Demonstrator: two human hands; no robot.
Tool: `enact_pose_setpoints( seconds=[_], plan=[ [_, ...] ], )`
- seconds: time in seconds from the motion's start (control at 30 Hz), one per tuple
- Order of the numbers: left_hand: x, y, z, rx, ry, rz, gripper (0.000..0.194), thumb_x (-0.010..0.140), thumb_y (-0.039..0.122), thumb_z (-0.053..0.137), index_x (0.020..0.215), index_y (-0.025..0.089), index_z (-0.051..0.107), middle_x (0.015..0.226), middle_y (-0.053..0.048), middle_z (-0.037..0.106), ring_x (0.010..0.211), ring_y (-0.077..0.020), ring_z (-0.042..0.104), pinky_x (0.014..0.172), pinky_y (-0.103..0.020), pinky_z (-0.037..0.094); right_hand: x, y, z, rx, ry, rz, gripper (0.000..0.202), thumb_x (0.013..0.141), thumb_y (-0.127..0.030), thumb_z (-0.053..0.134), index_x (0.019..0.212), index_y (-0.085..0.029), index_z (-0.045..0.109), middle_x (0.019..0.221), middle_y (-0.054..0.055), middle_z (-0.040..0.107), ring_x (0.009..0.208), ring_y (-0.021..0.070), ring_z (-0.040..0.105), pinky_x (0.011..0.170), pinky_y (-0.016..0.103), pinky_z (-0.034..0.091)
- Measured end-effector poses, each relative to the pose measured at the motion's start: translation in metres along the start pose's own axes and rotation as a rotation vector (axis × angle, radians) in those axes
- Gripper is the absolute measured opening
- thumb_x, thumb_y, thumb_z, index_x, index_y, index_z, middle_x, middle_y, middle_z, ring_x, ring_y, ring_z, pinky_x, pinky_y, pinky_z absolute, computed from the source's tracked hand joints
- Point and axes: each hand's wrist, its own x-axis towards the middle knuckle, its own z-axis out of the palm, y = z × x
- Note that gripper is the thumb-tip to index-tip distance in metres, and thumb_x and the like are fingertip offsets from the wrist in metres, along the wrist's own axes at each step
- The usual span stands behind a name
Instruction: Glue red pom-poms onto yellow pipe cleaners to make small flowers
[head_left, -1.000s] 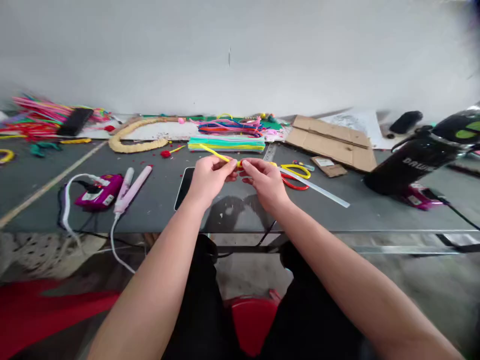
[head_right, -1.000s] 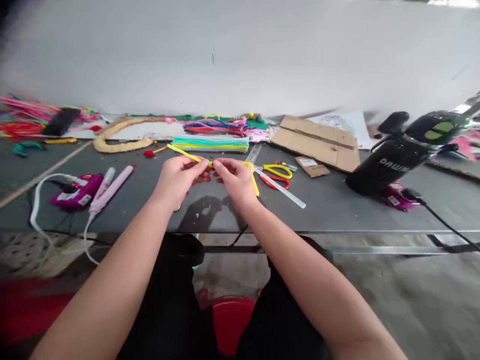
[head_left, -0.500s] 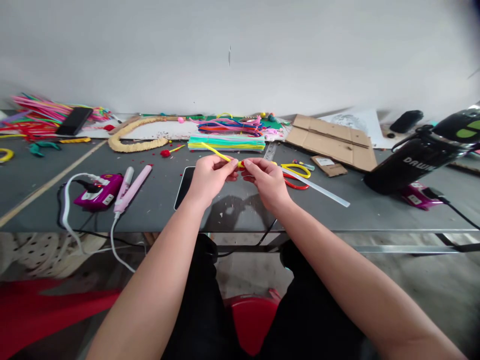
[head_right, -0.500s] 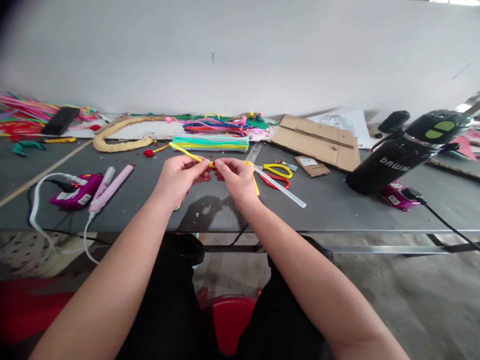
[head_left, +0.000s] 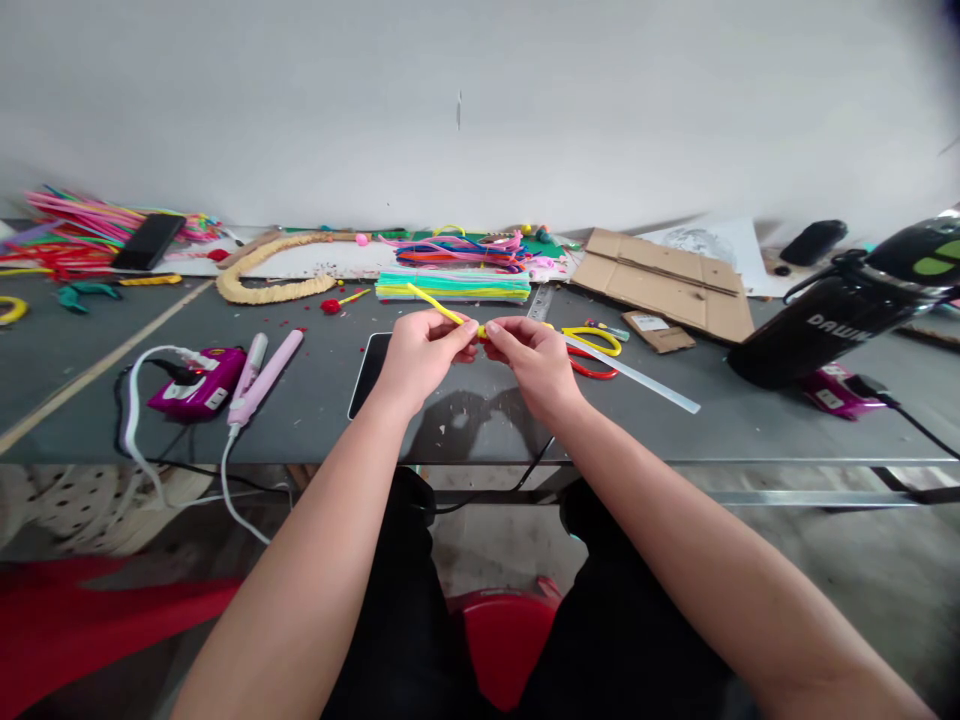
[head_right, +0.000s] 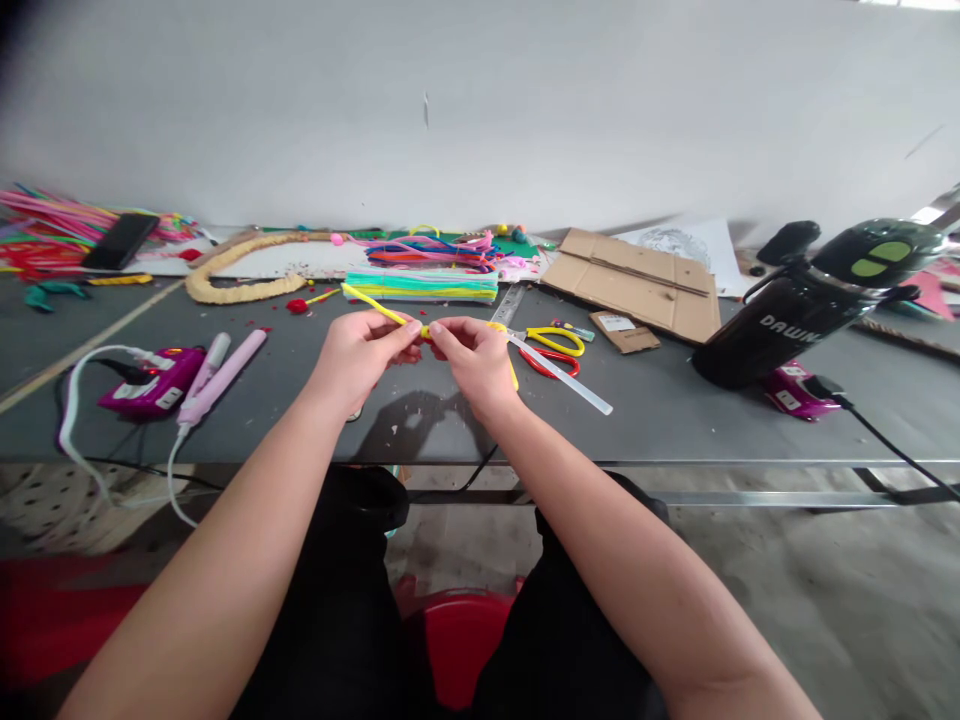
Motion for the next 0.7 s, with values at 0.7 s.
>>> enact_pose_setpoints(
  seconds=[0.7],
  plan=[
    [0.007, 0.001, -0.018, -0.048, 0.139, 0.017, 0.019, 0.075, 0.028, 0.081, 0.081, 0.011, 0.075, 0.074, -0.007, 0.072, 0.06, -0.0124, 0.066, 0.061, -0.026, 0.058, -0.005, 0.009, -0.016, -0.235, -0.181, 0.016, 0.039, 0.085, -0.058, 0.068, 0.079, -0.02, 0.063, 0.064, -0.001, 0.06, 0.059, 0.0117, 0.057, 0.055, 0.025, 0.046]
  ],
)
